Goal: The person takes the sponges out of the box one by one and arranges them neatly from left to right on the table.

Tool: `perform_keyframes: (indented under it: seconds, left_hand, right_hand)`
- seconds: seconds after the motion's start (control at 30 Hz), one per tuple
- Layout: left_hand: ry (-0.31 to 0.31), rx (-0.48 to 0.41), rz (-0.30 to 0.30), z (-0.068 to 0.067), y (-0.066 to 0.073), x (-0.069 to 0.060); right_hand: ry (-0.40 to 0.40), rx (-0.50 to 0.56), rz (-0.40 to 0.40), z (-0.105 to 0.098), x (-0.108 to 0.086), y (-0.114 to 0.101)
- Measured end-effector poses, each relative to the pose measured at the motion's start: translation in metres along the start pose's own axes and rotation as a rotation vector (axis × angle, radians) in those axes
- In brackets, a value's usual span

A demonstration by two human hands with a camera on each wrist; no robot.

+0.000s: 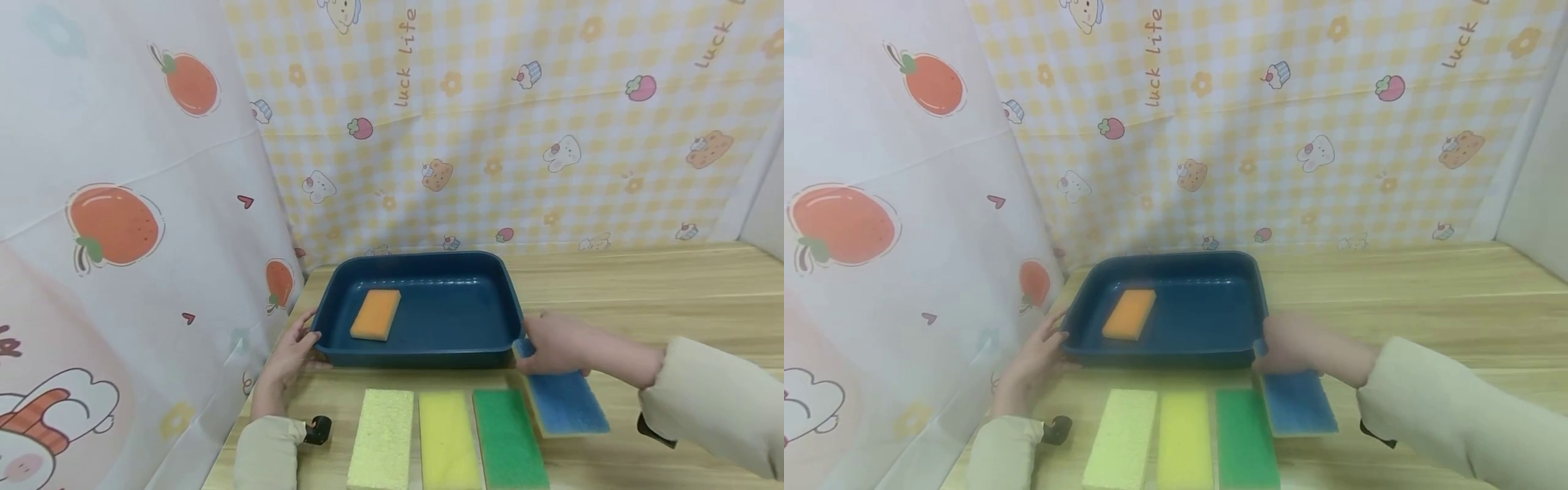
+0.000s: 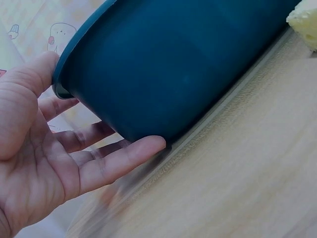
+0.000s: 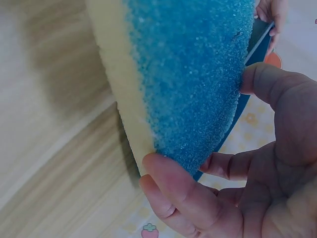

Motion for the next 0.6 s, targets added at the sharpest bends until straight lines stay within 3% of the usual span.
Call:
perform_keyframes:
  seconds: [0.27,0.6]
  left_hand:
    - [0.013,0.013,-0.004,0.0,0.001,-0.001]
    - [0.015,0.015,-0.007,0.0,0.0,-0.001]
  right_hand:
    - [-0.018,-0.01,0.018,0.02,-0.003,0.014]
    - [-0.081,0.079,0.039,0.055,-0.002,0.031]
Point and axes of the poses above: each hand's wrist, its own x-axis towards the middle knuckle, its own z-axis out of the palm, y = z × x, the point moved 10 cm from there along x, towards the middle knuckle, and after that the axes turned 3 degrees about y, right-handed, at the moved point
